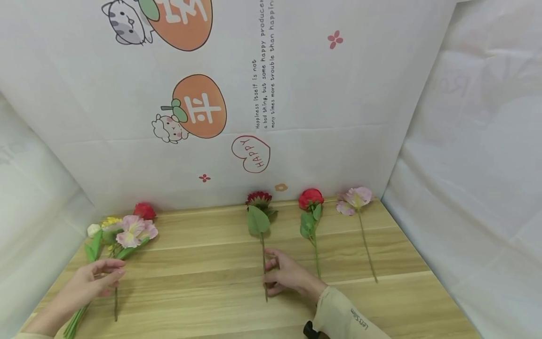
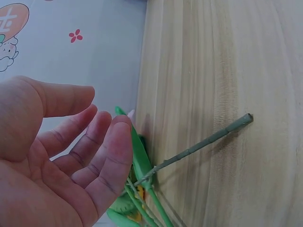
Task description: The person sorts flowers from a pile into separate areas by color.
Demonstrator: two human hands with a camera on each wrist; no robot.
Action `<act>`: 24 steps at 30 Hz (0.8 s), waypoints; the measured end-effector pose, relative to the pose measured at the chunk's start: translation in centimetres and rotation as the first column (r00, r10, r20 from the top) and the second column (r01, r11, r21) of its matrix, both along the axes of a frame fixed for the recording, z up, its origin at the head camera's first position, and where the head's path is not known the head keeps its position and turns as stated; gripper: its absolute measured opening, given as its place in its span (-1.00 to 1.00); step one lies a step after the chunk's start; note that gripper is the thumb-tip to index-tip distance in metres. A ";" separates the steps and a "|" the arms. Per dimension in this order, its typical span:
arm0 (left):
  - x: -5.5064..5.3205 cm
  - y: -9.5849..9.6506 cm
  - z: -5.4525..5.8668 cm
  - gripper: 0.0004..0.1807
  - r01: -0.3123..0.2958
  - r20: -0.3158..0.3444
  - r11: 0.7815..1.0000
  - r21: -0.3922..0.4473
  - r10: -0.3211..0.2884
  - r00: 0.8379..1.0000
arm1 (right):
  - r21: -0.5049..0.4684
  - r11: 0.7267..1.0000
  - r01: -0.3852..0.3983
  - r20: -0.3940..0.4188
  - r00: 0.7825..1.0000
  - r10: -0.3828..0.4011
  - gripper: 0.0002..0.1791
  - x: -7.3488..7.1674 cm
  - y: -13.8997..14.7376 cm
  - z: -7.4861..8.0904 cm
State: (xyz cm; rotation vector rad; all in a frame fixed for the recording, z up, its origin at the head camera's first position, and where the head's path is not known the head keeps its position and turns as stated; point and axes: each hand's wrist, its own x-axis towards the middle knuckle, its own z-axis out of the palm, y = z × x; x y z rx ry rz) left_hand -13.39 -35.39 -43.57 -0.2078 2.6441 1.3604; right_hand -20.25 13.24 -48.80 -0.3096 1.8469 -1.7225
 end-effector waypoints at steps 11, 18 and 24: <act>-0.1 -0.3 -0.6 -0.40 -0.003 -0.002 1.000 0.010 0.003 1.000 | -0.004 1.000 0.028 0.003 1.000 -0.028 -0.10 0.0 0.0 0.0; -0.2 -0.5 -0.4 -0.37 0.003 0.007 1.000 0.016 -0.003 1.000 | -0.006 0.999 0.047 -0.003 0.999 -0.047 -0.15 0.0 0.2 0.3; -0.5 -1.2 0.3 -0.43 0.022 -0.047 1.000 -0.004 -0.022 0.999 | -0.033 0.999 0.035 0.000 0.999 -0.035 -0.17 -0.1 0.3 0.4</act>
